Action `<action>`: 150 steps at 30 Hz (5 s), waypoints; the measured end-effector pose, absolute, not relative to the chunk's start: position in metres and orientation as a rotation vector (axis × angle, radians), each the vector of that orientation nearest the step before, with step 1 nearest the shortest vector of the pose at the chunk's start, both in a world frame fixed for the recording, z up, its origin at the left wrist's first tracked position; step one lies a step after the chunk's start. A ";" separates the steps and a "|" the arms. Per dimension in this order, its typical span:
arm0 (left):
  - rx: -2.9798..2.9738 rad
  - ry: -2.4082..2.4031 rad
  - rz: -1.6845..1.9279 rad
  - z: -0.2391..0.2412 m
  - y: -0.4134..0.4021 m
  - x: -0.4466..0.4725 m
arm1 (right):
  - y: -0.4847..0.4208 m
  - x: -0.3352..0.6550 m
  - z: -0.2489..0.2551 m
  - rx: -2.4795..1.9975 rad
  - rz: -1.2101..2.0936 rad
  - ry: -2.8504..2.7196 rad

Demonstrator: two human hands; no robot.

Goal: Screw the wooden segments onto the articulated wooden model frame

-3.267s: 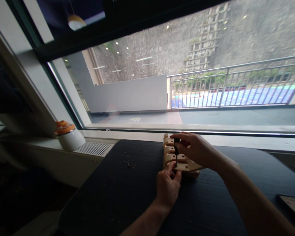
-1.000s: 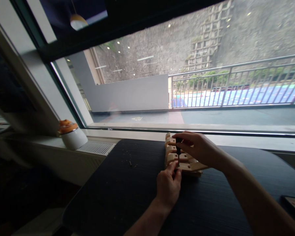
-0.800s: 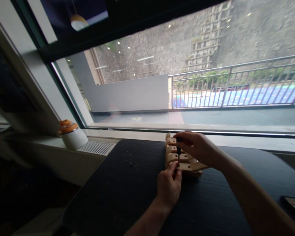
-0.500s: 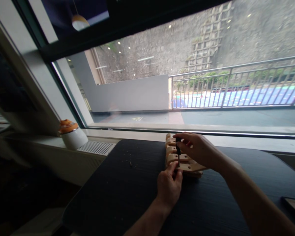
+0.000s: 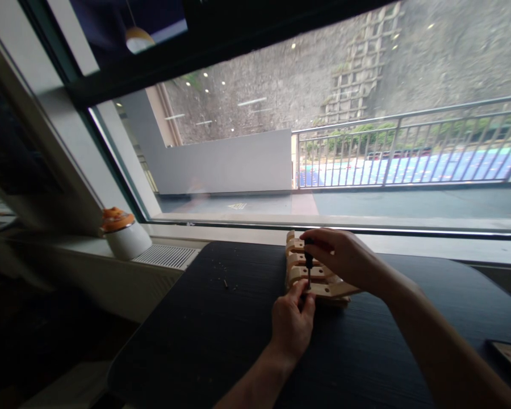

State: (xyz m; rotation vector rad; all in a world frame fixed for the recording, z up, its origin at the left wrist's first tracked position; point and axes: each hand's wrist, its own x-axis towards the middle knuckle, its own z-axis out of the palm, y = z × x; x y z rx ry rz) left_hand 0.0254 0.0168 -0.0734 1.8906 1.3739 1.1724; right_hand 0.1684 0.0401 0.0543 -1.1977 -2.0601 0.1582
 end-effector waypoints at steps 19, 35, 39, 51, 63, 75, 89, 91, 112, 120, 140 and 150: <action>1.899 1.366 1.152 -0.077 0.018 0.024 | 0.039 0.173 0.055 -1.154 0.186 -2.081; 1.869 1.370 1.160 -0.074 0.017 0.026 | 0.038 0.169 0.055 -1.185 0.122 -2.093; 1.878 1.360 1.165 -0.076 0.017 0.026 | 0.037 0.169 0.055 -1.208 0.142 -2.087; 1.885 1.351 1.155 -0.076 0.018 0.026 | 0.042 0.175 0.055 -1.187 0.085 -2.078; 1.881 1.364 1.164 -0.077 0.018 0.026 | 0.040 0.173 0.054 -1.195 0.070 -2.078; 1.897 1.357 1.158 -0.075 0.017 0.025 | 0.040 0.172 0.056 -1.192 0.073 -2.040; 1.905 1.359 1.172 -0.075 0.018 0.026 | 0.039 0.175 0.056 -1.205 0.030 -2.070; 1.902 1.358 1.176 -0.076 0.018 0.026 | 0.039 0.176 0.057 -1.220 0.016 -2.074; 1.892 1.367 1.147 -0.075 0.018 0.026 | 0.040 0.177 0.056 -1.168 0.020 -2.077; 1.889 1.365 1.149 -0.074 0.018 0.026 | 0.041 0.173 0.057 -1.168 0.015 -2.061; 1.892 1.363 1.159 -0.076 0.018 0.026 | 0.038 0.173 0.059 -1.171 0.011 -2.049; 1.872 1.372 1.178 -0.072 0.016 0.026 | 0.041 0.169 0.054 -1.137 0.067 -2.071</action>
